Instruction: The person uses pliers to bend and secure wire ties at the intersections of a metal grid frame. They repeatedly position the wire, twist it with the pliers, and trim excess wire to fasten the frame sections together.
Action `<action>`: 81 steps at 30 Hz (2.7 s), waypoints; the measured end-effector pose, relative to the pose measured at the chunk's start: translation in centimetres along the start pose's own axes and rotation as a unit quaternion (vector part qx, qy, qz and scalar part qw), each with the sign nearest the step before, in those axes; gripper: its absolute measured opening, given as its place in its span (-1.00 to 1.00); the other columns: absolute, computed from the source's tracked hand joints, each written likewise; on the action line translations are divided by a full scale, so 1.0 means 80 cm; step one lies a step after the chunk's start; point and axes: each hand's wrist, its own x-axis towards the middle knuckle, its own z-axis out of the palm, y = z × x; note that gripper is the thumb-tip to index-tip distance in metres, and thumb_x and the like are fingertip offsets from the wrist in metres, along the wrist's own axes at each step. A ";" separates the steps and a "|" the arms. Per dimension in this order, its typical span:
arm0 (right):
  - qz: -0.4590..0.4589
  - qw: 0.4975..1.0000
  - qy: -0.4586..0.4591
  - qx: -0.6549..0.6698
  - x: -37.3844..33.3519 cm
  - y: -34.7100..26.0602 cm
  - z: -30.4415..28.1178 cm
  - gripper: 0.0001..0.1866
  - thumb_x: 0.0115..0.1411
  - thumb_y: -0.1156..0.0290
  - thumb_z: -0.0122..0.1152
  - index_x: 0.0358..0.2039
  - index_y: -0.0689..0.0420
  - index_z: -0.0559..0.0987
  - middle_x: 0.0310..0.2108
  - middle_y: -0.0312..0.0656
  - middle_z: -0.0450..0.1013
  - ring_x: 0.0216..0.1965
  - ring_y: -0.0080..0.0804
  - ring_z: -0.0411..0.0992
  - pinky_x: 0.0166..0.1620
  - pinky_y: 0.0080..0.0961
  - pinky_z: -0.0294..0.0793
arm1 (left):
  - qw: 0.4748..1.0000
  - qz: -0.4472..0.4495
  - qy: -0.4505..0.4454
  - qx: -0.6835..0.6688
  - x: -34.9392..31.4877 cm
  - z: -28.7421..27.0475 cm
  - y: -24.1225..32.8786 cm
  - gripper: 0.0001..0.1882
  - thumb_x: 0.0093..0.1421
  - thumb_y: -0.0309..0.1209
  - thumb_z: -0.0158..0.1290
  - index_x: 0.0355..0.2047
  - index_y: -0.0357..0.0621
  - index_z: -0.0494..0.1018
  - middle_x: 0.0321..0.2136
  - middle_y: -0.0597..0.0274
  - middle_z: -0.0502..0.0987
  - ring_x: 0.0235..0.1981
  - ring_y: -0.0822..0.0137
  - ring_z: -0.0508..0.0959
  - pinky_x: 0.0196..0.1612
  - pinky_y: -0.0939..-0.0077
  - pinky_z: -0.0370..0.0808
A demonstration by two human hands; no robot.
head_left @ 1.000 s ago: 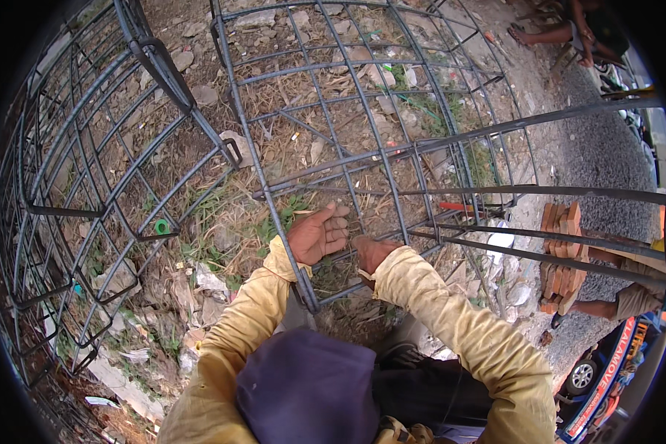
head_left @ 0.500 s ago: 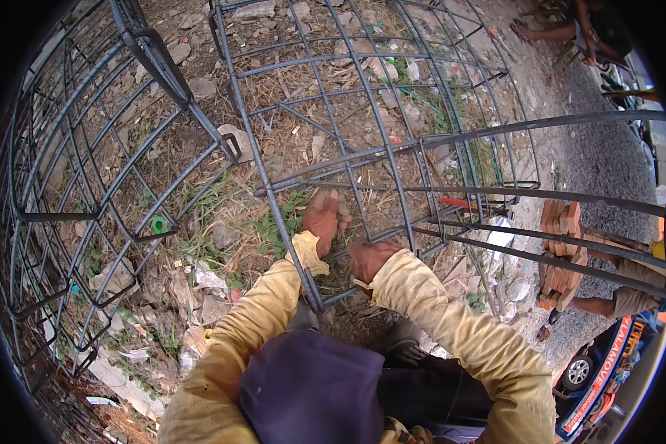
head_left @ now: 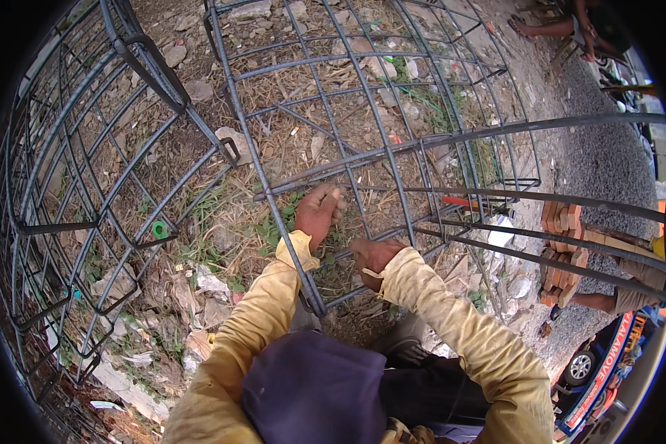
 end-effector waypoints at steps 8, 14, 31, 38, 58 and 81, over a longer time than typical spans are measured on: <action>0.014 0.997 0.038 0.063 -0.013 -0.007 -0.012 -0.79 0.20 0.35 -0.01 -0.16 0.03 0.50 -0.46 0.03 0.47 -0.39 0.01 0.48 -0.30 -0.18 0.45 | 0.872 -0.150 -0.187 -0.428 -0.013 -0.037 0.031 -0.60 0.37 -0.18 -0.09 0.04 -0.20 0.40 -0.32 0.25 0.59 -0.21 0.30 0.60 -0.14 0.32 0.55; 0.007 0.992 0.014 0.122 -0.011 -0.009 -0.019 -0.80 0.07 0.36 0.07 -0.30 0.16 0.45 -0.39 0.07 0.46 -0.30 0.14 0.47 -0.27 -0.10 0.44 | 0.939 -0.118 -0.146 -0.289 -0.007 -0.047 0.023 -0.60 0.33 -0.12 -0.02 -0.07 -0.21 0.47 -0.35 0.30 0.59 -0.26 0.35 0.59 -0.12 0.36 0.54; 0.132 0.990 -0.022 -0.037 -0.001 -0.013 -0.006 -0.69 0.13 0.20 0.13 -0.13 0.00 0.54 -0.25 -0.03 0.54 -0.21 0.01 0.53 -0.19 -0.19 0.51 | 0.984 -0.112 -0.095 0.105 0.020 0.034 0.001 -0.58 0.30 -0.08 0.03 -0.07 -0.17 0.49 -0.32 0.39 0.49 -0.41 0.52 0.47 -0.35 0.62 0.44; 0.110 0.994 0.009 -0.012 0.008 -0.009 -0.008 -0.67 0.13 0.17 0.14 -0.12 0.00 0.54 -0.24 -0.04 0.54 -0.19 -0.01 0.53 -0.18 -0.19 0.51 | 0.969 -0.244 -0.036 -0.025 0.028 0.028 -0.015 -0.65 0.21 -0.17 0.16 -0.21 -0.23 0.54 -0.54 0.39 0.44 -0.58 0.58 0.41 -0.57 0.66 0.35; 0.131 0.990 0.045 -0.005 0.011 -0.007 -0.010 -0.63 0.13 0.10 0.14 -0.10 -0.02 0.55 -0.19 -0.06 0.54 -0.15 -0.06 0.53 -0.14 -0.19 0.50 | 0.966 -0.201 0.011 0.161 0.042 0.028 -0.027 -0.56 0.19 -0.08 0.13 -0.13 -0.21 0.50 -0.46 0.18 0.56 -0.53 0.39 0.53 -0.49 0.50 0.47; 0.336 0.939 -0.001 -0.076 0.108 -0.006 0.003 -0.58 0.13 0.02 0.15 -0.07 -0.04 0.56 -0.14 -0.10 0.54 -0.11 -0.11 0.53 -0.09 -0.19 0.49 | 0.911 -0.288 0.013 -0.296 0.069 0.013 -0.026 -0.72 0.27 -0.15 0.02 -0.12 0.00 0.37 -0.28 0.29 0.50 -0.39 0.38 0.52 -0.44 0.57 0.49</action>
